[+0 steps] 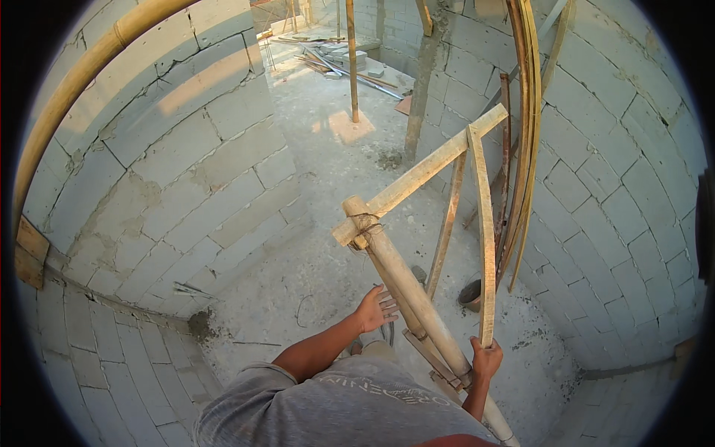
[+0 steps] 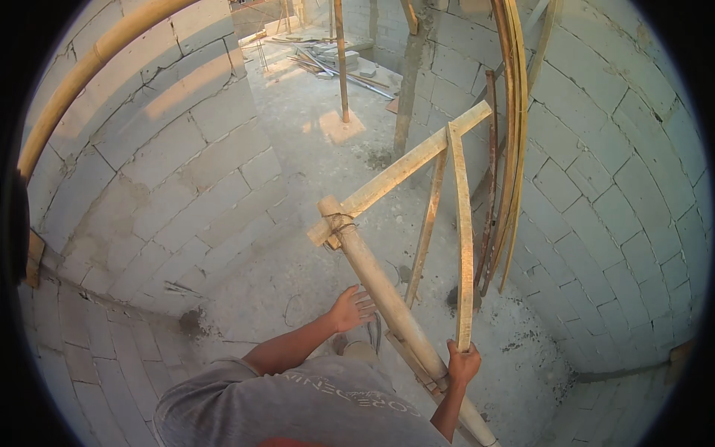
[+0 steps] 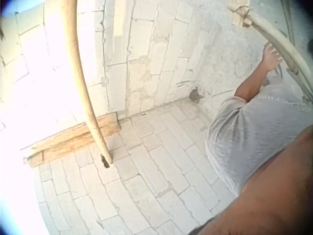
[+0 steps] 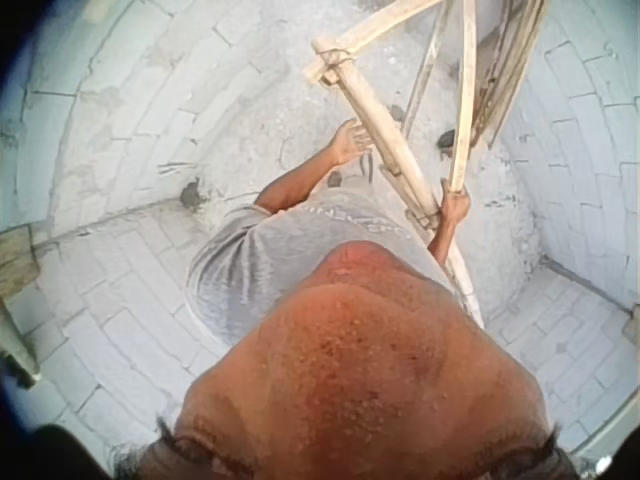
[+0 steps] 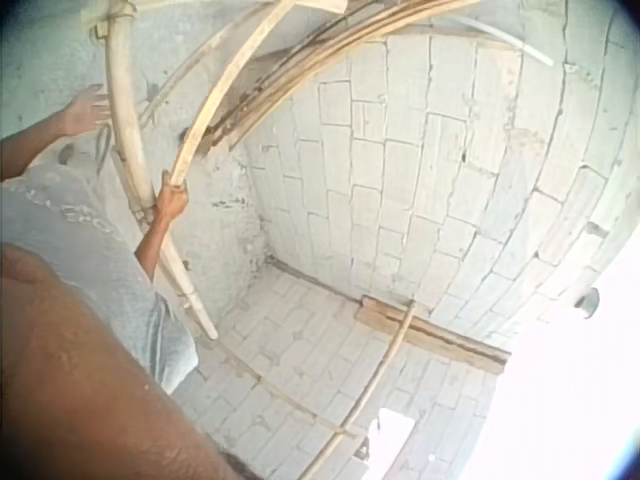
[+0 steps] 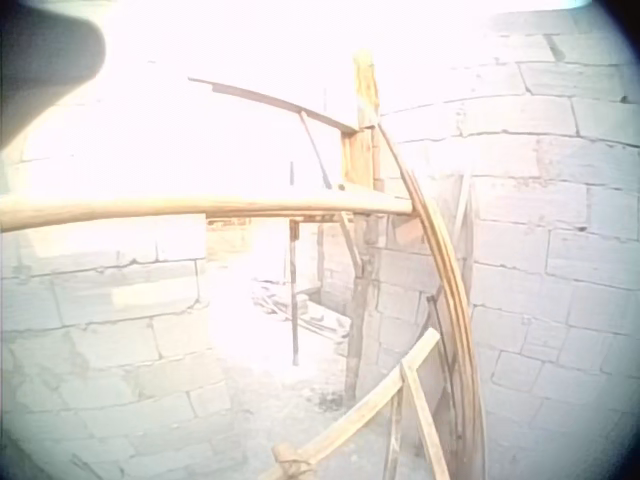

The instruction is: The person repositions a wooden ladder, scoops mortar from a bucket with a trowel, and applies the mortar onto the upper seam of a brick wall.

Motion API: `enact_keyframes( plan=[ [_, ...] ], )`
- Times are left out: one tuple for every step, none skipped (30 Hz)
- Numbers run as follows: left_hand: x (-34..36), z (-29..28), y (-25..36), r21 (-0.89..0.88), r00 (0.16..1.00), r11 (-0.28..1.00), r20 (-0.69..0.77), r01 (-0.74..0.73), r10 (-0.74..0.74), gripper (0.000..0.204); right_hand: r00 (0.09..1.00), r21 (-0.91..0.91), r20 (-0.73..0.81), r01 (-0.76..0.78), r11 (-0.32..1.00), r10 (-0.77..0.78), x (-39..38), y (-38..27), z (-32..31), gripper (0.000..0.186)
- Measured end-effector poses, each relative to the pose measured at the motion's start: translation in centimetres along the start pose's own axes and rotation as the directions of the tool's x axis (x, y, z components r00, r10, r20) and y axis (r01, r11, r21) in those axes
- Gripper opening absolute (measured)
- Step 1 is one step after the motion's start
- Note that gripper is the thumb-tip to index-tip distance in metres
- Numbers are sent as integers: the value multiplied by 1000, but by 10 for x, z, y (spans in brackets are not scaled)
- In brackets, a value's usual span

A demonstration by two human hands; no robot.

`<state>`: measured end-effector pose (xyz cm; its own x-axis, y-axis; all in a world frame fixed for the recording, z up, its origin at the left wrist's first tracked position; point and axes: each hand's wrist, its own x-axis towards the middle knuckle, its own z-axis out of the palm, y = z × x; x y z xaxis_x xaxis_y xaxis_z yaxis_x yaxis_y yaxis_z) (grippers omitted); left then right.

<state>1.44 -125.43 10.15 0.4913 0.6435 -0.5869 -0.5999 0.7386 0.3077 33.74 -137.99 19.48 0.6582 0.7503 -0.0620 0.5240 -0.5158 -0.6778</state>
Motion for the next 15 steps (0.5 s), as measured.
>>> enact_keyframes(
  plan=[
    [-1,-3,11,-3,1000,1000,-3,-14,14,81,998,24,-25,51,998,-51,1,-1,18,39],
    [1,-2,20,-101,995,995,100,-12,22,84,998,31,-18,59,998,-58,2,-2,34,39],
    [2,-2,29,-198,980,980,196,3,37,87,998,11,-5,61,998,-61,3,-1,50,39],
    [6,3,43,-198,982,980,182,-9,45,87,998,-8,8,61,998,-61,6,-9,67,40],
    [14,10,59,-191,993,982,119,5,18,88,998,0,22,56,998,-56,12,-17,82,40],
    [21,9,73,-183,999,983,49,29,-21,90,998,8,53,30,1000,-30,12,-25,95,42],
    [28,3,78,-185,999,982,22,44,-41,90,996,3,87,-6,1000,5,8,-25,102,44],
    [36,-5,84,-92,999,995,-15,32,-34,94,994,-6,105,-38,999,38,4,-25,110,44],
    [47,-11,93,5,999,1000,-45,22,-22,99,996,-46,86,19,999,-15,8,-26,121,45],
    [56,-16,100,12,996,999,-67,51,-50,99,996,-86,67,69,994,-64,10,-33,132,46],
    [64,-22,106,10,996,998,-73,60,-59,96,996,-85,56,80,993,-75,14,-40,139,51],
    [65,-31,106,4,993,997,-84,81,-81,93,997,-99,68,32,995,-25,12,-47,138,51],
    [65,-25,119,16,988,993,-102,121,-118,93,998,-131,55,6,991,1,20,-58,143,51],
    [63,-18,129,7,980,987,-120,158,-156,87,999,-163,42,-19,986,26,26,-68,147,52],
    [68,-8,138,-11,974,983,-133,182,-182,80,998,-171,43,-47,984,55,38,-73,145,52]
  ],
)
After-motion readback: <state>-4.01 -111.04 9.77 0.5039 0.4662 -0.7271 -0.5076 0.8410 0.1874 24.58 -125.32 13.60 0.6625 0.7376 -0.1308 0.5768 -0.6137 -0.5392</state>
